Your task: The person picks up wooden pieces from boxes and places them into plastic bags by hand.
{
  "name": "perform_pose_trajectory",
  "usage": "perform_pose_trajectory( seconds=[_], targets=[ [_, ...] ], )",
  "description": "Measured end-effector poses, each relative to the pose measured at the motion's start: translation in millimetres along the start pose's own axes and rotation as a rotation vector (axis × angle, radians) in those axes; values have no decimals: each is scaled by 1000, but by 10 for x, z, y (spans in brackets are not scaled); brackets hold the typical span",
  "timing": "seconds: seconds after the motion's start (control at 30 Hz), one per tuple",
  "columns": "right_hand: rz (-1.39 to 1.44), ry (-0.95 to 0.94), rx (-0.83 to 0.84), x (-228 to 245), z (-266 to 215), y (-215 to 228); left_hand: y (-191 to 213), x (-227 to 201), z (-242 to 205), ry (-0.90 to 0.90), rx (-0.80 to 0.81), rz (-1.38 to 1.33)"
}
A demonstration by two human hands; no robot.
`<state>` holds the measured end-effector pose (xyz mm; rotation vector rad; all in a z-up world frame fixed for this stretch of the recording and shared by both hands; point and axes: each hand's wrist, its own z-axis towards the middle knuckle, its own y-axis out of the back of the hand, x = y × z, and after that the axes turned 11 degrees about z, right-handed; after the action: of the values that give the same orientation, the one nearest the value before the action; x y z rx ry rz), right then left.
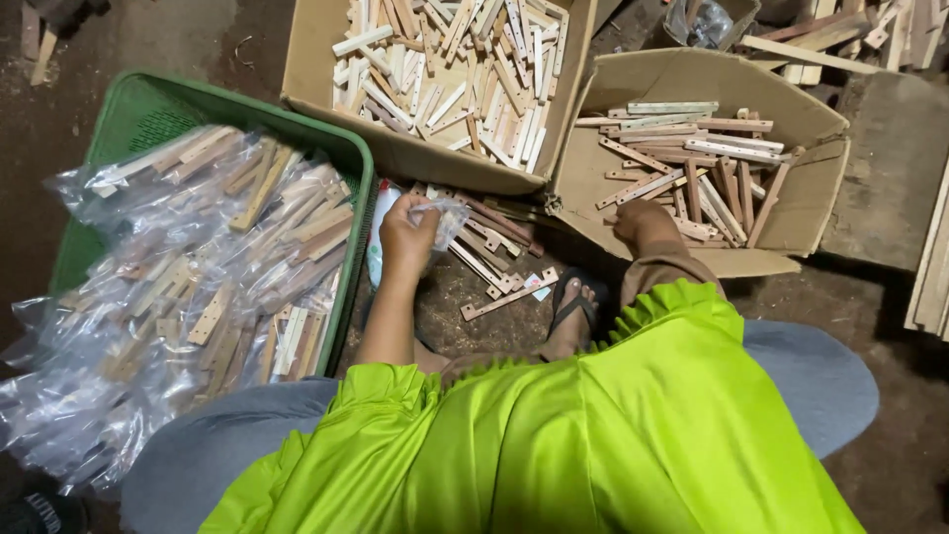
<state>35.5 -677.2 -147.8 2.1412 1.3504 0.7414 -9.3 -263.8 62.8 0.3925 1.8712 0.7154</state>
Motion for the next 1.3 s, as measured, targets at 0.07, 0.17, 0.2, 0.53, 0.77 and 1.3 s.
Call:
perform_pose_trajectory(
  seconds=[0.07, 0.17, 0.2, 0.53, 0.77, 1.3],
  targets=[
    [-8, 22, -11, 81, 19, 54, -40, 57, 69, -2, -27, 27],
    [48, 55, -62, 352, -411, 224, -43, 133, 54, 27, -39, 35],
    [111, 77, -124, 489, -595, 349, -35, 131, 62, 41, -40, 8],
    [1104, 509, -741, 874, -1672, 1408, 145, -49, -84, 92, 72, -140],
    [1455, 797, -409, 1867, -2877, 1452, 61, -45, -79, 49, 38, -158],
    [556, 1015, -339, 2488, -2336, 313, -107, 113, -96, -415, -192, -28]
  ],
)
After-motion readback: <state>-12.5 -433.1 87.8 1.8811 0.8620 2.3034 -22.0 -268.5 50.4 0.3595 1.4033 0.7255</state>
